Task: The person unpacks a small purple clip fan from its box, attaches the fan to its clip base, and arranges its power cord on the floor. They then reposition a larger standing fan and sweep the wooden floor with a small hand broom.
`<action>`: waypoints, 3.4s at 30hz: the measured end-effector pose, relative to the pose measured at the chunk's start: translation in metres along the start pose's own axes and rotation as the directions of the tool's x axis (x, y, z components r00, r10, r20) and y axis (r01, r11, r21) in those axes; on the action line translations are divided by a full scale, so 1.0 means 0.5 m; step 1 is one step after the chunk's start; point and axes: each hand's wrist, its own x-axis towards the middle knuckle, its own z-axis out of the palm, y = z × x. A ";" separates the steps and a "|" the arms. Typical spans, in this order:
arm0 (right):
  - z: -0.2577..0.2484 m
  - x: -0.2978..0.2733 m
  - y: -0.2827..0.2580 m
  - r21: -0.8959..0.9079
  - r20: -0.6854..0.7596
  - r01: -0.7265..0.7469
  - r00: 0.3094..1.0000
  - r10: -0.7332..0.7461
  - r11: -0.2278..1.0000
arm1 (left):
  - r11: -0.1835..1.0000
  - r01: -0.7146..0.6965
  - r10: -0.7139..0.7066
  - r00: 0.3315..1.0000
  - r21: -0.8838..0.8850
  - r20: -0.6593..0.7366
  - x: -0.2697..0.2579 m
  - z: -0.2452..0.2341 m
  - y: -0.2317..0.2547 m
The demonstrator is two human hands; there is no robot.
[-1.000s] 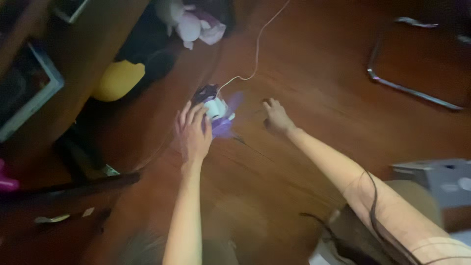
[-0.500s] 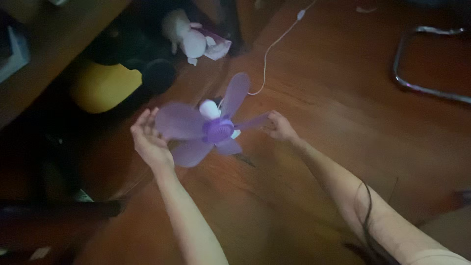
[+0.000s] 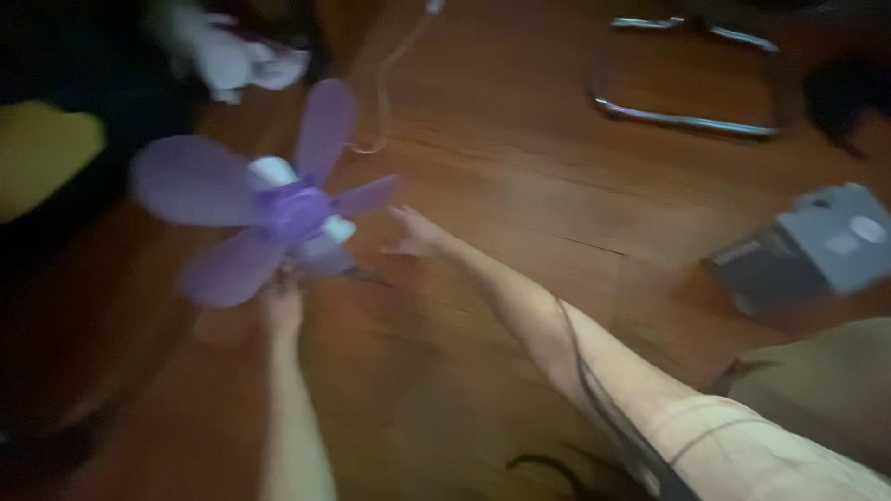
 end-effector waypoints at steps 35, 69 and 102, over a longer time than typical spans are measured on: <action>-0.076 -0.093 -0.079 0.579 -0.071 0.032 0.997 0.010 0.815 | 0.965 -0.070 0.011 0.973 0.251 0.230 0.173 0.232 0.130; -0.255 -0.472 0.130 0.910 -0.256 0.091 0.891 0.376 0.404 | 0.964 -0.260 0.248 0.956 0.060 0.155 -0.049 0.663 0.078; -0.150 -0.337 0.217 0.671 -0.401 0.026 0.853 0.333 0.741 | 0.884 -0.060 -0.113 0.936 0.465 0.335 -0.023 0.570 0.272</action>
